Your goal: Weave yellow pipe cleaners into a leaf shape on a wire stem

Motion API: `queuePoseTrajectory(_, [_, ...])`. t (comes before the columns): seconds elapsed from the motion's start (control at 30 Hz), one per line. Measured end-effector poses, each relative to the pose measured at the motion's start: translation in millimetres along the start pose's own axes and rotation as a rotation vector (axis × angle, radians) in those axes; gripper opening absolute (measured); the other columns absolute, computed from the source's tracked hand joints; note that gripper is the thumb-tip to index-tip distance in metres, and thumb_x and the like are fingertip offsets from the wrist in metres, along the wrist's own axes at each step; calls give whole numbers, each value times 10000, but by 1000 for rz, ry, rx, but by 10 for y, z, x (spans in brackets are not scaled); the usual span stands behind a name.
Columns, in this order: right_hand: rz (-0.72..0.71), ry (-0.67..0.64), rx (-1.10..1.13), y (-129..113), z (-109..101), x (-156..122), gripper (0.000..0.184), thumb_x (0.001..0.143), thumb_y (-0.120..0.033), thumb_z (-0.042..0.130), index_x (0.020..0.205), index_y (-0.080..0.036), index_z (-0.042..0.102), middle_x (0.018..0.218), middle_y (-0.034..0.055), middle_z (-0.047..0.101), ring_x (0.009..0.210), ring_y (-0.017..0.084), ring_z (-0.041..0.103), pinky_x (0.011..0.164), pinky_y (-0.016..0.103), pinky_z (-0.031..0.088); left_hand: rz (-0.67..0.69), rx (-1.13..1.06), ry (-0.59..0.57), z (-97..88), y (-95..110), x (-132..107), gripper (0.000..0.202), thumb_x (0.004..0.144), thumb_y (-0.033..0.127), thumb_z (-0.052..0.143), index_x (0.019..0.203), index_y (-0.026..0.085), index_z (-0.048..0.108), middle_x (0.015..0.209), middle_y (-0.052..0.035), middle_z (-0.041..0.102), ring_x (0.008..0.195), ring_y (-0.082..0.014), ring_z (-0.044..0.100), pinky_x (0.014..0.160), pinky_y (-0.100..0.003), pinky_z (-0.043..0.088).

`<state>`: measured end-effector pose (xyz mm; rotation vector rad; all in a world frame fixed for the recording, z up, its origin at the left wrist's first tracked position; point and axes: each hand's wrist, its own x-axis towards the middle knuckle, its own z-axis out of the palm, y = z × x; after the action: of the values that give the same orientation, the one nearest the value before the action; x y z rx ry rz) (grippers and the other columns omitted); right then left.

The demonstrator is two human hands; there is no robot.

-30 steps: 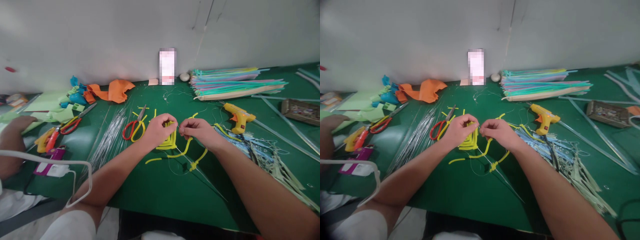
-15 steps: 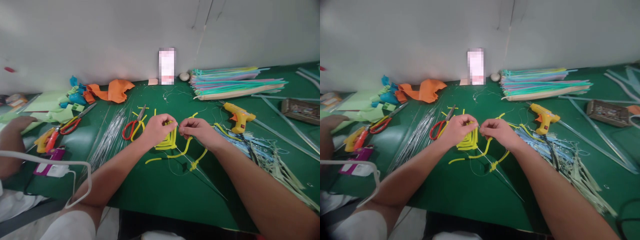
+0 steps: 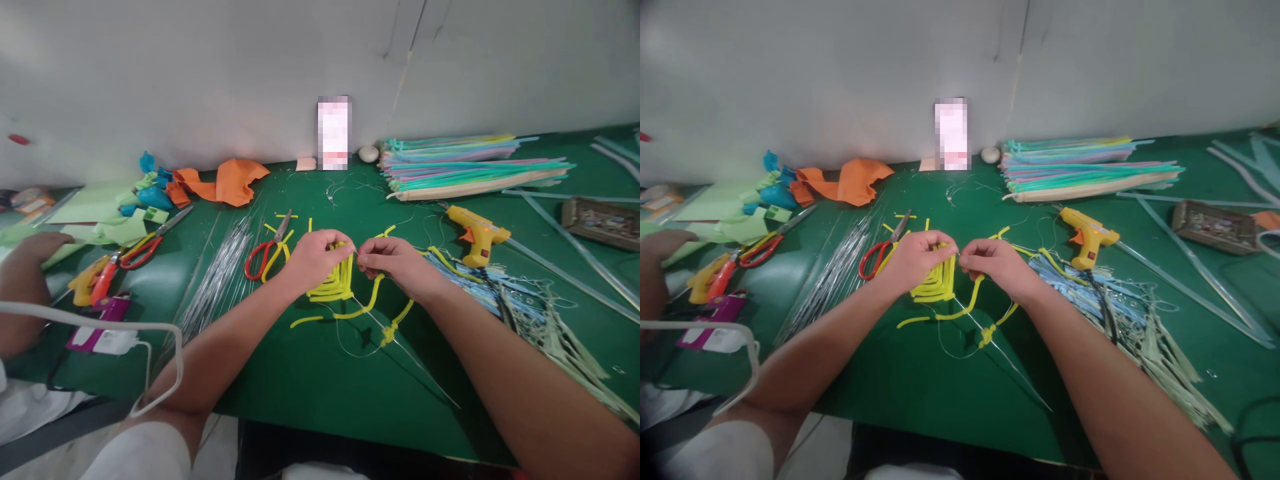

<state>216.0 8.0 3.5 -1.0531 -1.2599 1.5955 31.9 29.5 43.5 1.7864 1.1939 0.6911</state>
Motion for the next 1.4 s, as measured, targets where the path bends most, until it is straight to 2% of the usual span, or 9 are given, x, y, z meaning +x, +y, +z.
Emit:
queuePoseTrajectory(0.2, [6, 16, 41, 0, -6, 4, 165, 720, -319, 760, 694, -179, 675, 628, -17, 619, 543, 89, 525, 562, 253, 404, -24, -75, -49, -3, -29, 35, 221, 764, 369, 669, 813, 155, 688, 592, 34, 487, 527, -74, 372, 518, -233, 294])
queuePoseTrajectory(0.47, [16, 32, 47, 28, -4, 13, 201, 694, -354, 783, 705, -182, 681, 634, -13, 618, 548, 93, 525, 566, 261, 408, -101, -172, -127, -11, -29, 38, 243, 696, 342, 723, 807, 139, 648, 677, 12, 583, 592, -84, 500, 563, -221, 388])
queuePoseTrajectory(0.77, [14, 31, 79, 20, 14, 6, 175, 699, -333, 777, 699, -186, 682, 632, -16, 616, 548, 92, 530, 569, 262, 416, -71, -102, -87, -30, -6, 32, 209, 713, 328, 716, 782, 135, 680, 654, 11, 577, 584, -81, 487, 553, -218, 366])
queuePoseTrajectory(0.97, [4, 100, 233, -18, 28, 9, 163, 676, -282, 778, 633, -179, 660, 603, -13, 580, 536, 89, 501, 524, 241, 399, -152, -367, -160, -32, -103, 97, 296, 719, 378, 737, 887, 146, 665, 790, -32, 655, 657, -108, 584, 608, -242, 455])
queuePoseTrajectory(1.13, [-57, 307, 476, -46, -30, 44, 165, 664, -288, 781, 649, -175, 660, 629, -20, 538, 546, 69, 458, 494, 201, 406, -242, -498, -53, -31, -183, 177, 407, 764, 400, 709, 1071, 154, 603, 946, -99, 683, 705, -162, 661, 614, -293, 504])
queuePoseTrajectory(1.2, [-102, 391, 540, -46, -49, 57, 159, 665, -293, 779, 664, -182, 667, 653, -23, 545, 549, 62, 454, 505, 192, 424, -231, -533, 7, -5, -201, 182, 454, 790, 398, 683, 1152, 156, 553, 1038, -130, 673, 757, -181, 676, 621, -301, 513])
queuePoseTrajectory(1.33, [-290, 542, 405, -44, -20, 38, 94, 713, -293, 753, 711, -215, 702, 678, -14, 606, 612, 96, 544, 577, 228, 484, 24, -386, 283, 72, -173, 103, 503, 743, 308, 734, 1184, 161, 540, 1132, -122, 633, 956, -185, 633, 775, -299, 519])
queuePoseTrajectory(1.37, [-328, 549, 343, -46, 0, 22, 79, 732, -296, 742, 752, -224, 721, 709, -6, 640, 651, 113, 580, 614, 249, 503, 76, -342, 292, 89, -150, 71, 470, 755, 317, 724, 1167, 164, 558, 1122, -113, 634, 977, -185, 622, 803, -302, 513])
queuePoseTrajectory(1.4, [-355, 535, 282, -50, 22, 2, 93, 749, -301, 729, 812, -232, 738, 758, 4, 676, 698, 132, 613, 653, 274, 520, 100, -326, 254, 104, -125, 40, 419, 787, 352, 691, 1146, 167, 578, 1109, -107, 640, 987, -189, 618, 809, -305, 511])
